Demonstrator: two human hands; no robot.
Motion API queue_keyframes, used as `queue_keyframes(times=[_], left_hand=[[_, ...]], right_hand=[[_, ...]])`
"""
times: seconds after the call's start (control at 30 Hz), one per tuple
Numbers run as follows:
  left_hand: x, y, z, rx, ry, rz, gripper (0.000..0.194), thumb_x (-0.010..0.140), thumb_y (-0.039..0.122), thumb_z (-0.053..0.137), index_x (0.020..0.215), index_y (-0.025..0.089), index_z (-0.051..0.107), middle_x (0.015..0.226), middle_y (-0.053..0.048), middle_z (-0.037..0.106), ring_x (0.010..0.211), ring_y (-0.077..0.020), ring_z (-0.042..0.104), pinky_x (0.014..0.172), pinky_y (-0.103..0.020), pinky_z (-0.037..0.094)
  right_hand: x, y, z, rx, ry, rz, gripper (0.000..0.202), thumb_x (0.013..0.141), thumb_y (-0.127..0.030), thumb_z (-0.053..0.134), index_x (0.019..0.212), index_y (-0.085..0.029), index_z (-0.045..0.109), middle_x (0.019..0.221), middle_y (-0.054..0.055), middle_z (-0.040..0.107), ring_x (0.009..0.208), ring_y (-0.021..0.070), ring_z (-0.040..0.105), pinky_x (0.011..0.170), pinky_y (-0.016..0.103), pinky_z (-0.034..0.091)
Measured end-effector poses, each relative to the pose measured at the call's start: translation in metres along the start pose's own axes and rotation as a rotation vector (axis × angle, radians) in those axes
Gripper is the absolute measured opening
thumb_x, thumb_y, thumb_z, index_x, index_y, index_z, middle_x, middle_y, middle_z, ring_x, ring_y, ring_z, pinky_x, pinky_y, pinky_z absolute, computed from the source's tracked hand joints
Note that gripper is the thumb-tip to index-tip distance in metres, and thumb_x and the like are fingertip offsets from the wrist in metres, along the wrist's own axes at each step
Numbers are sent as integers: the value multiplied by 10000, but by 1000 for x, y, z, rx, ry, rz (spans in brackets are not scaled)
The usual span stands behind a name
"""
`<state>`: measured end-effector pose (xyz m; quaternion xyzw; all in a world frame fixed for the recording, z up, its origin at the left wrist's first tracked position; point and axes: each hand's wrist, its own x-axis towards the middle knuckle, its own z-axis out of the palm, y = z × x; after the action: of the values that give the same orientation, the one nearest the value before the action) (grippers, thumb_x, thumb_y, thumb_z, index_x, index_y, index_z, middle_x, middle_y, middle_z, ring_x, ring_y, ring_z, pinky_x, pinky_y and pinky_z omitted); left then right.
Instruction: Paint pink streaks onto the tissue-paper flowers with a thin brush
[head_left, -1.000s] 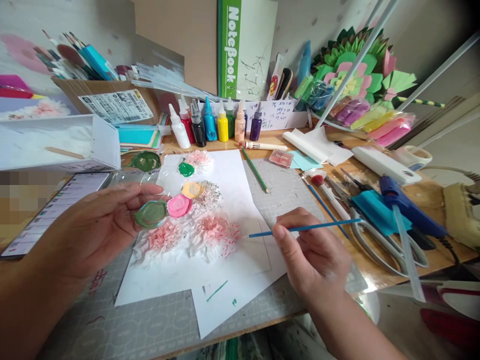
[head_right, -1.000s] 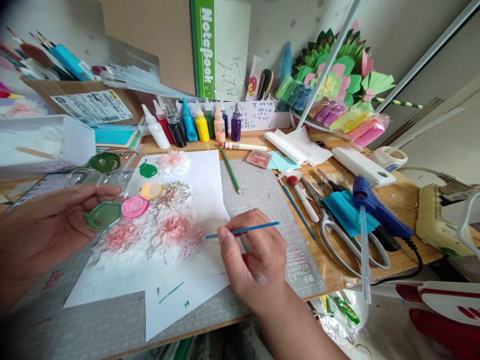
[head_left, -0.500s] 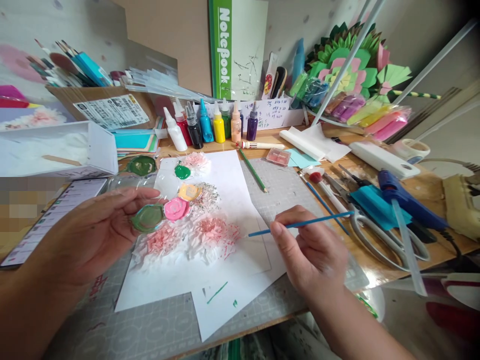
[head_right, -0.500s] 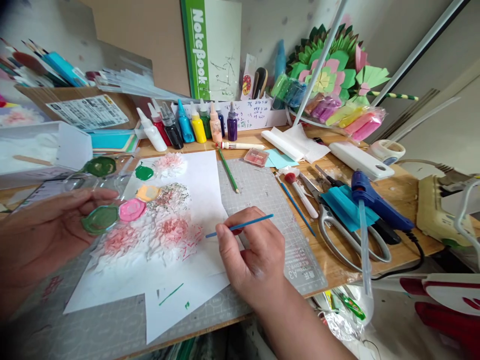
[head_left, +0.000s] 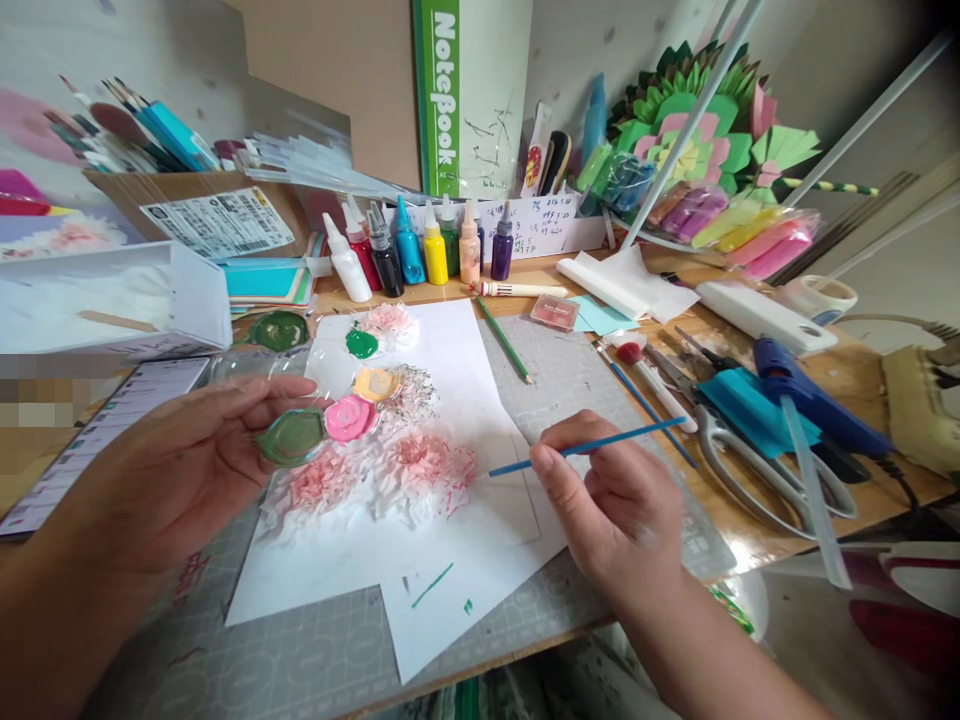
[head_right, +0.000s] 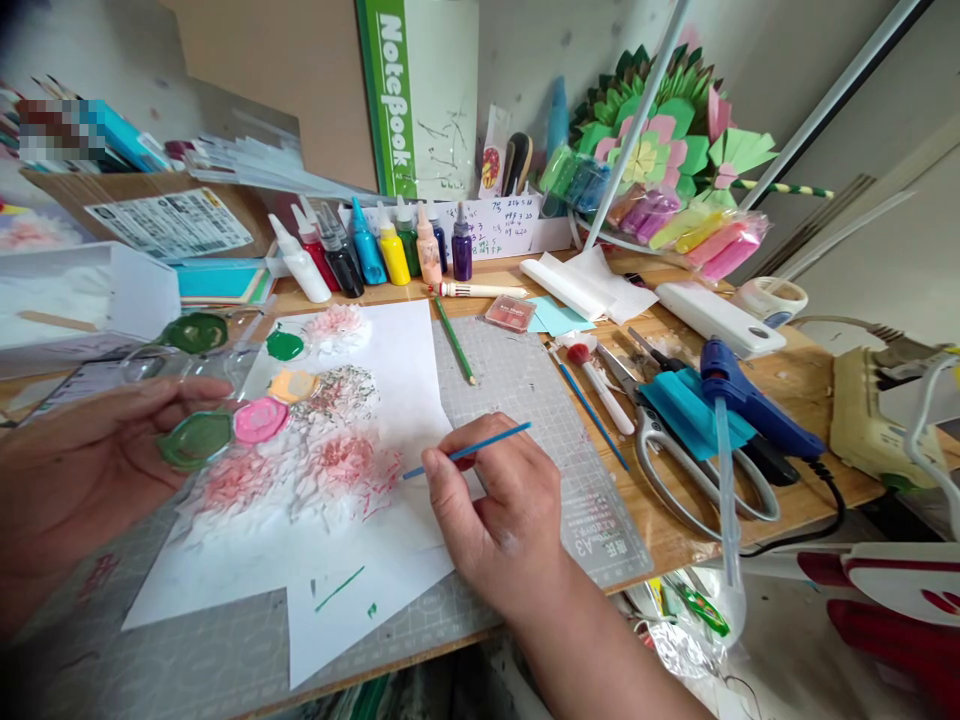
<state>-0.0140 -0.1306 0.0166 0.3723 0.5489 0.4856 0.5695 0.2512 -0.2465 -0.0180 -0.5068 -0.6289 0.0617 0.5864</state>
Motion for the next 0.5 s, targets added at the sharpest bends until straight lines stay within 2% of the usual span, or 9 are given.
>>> queue_keyframes(times=[0.23,0.5], left_hand=[[5,-5,-6,26,-31,26,249,850,80,540,820,102,787,711,-86,762,595,-144,674,538,-188,581],[6,-6,-9,61,-54,32,195,803,118,600,822,132,793,689,-86,752,583,-157,665,513,-204,580]], right_hand=[[0,5,1,-67,55,11,120,889,-111,644,801,-188,615,680,-20,651,615,91,603,582,217,453],[1,2,-1,-57,19,6,139,887,-114,640,772,-185,607,673,-16,665,587,89,600,522,209,409]])
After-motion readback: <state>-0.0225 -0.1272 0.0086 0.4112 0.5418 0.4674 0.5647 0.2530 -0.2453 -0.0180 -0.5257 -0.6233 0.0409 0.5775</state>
